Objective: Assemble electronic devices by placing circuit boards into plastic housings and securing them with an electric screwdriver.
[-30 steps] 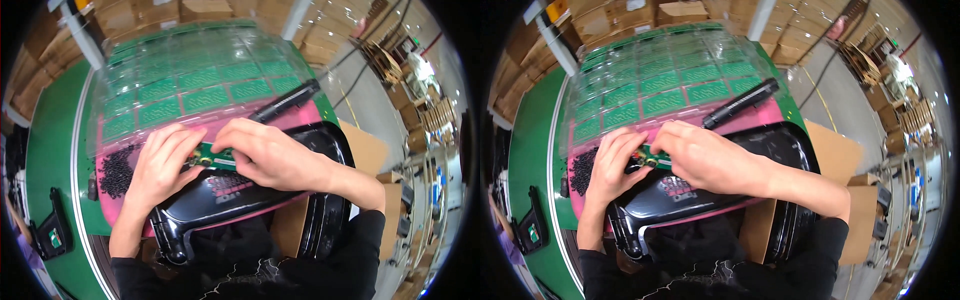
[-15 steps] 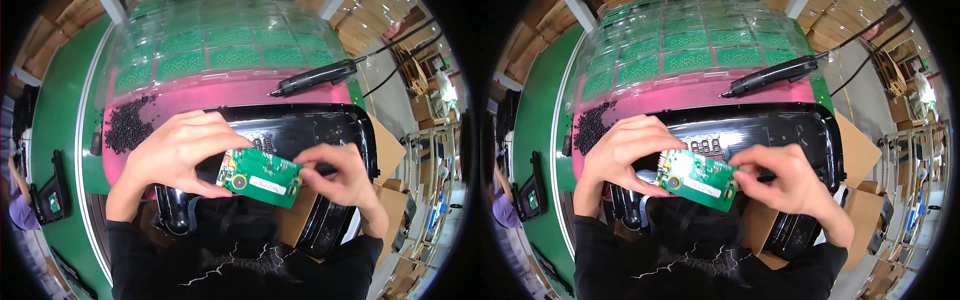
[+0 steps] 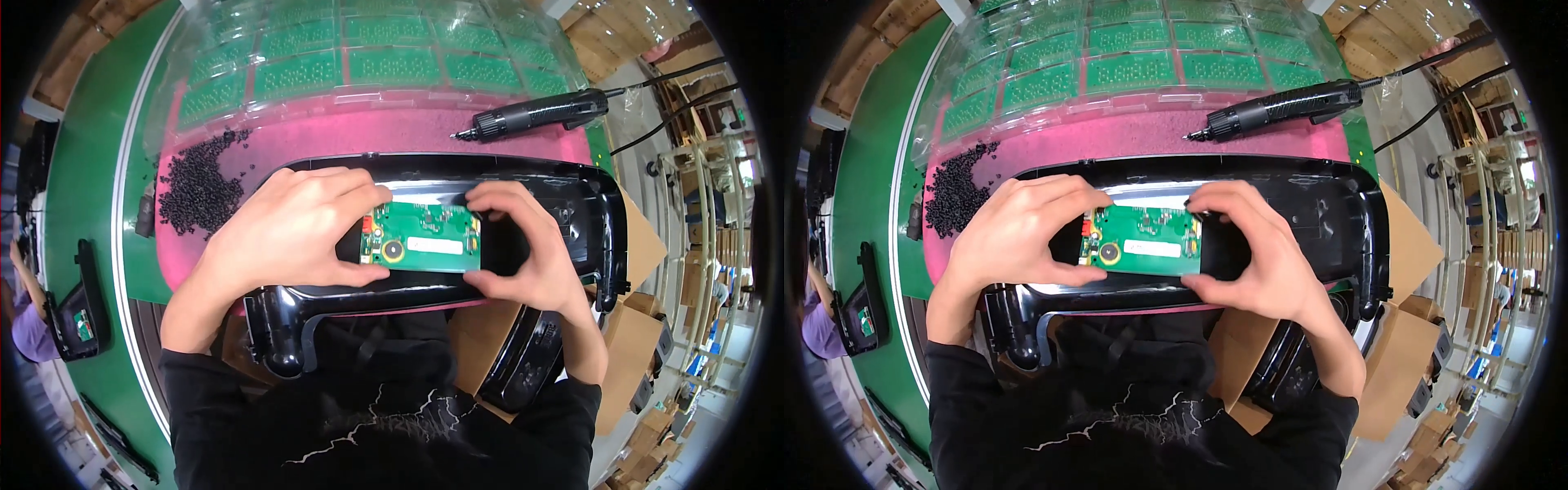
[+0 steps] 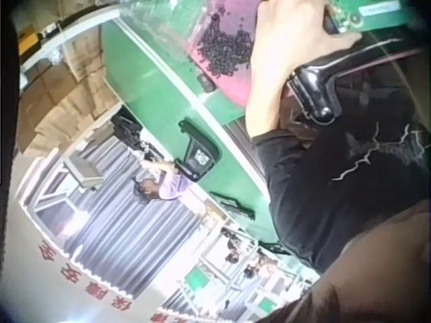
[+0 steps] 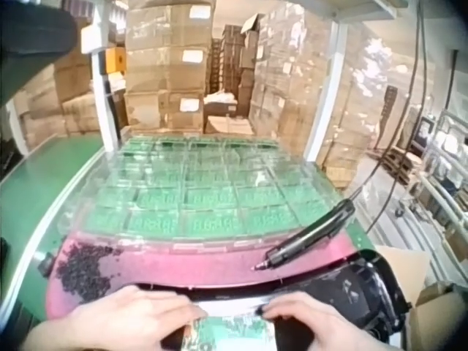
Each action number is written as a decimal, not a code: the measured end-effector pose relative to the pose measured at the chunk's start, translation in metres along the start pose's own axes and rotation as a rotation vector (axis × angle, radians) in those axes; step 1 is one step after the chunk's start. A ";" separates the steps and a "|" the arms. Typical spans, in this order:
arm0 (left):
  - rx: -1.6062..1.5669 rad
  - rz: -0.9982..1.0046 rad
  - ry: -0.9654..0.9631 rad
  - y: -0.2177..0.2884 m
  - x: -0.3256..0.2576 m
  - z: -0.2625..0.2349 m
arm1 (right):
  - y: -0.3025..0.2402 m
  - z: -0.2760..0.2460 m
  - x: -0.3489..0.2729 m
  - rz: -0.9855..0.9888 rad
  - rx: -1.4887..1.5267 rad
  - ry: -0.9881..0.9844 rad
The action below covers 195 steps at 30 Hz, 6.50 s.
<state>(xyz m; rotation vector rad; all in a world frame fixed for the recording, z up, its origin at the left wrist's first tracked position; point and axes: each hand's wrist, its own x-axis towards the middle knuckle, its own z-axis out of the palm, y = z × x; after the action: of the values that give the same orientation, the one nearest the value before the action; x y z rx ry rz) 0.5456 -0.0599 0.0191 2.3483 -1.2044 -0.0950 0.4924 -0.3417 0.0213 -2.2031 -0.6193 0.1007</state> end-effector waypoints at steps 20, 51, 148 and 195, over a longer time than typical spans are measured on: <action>0.207 -0.042 -0.057 -0.003 -0.001 0.009 | 0.011 0.021 0.011 0.025 -0.149 0.027; 0.110 -0.009 0.037 -0.009 -0.007 0.008 | 0.021 -0.024 0.110 -0.091 0.801 0.762; -0.107 0.368 0.093 -0.036 -0.033 0.073 | -0.005 0.099 0.003 -0.684 0.865 0.463; -0.259 0.329 0.262 -0.037 -0.044 0.081 | -0.027 0.141 -0.010 -0.908 0.709 0.563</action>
<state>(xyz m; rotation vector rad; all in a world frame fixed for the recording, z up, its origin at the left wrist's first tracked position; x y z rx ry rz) 0.5240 -0.0400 -0.0752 1.8507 -1.3376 0.1554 0.4338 -0.2326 -0.0529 -1.0497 -0.9944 -0.6481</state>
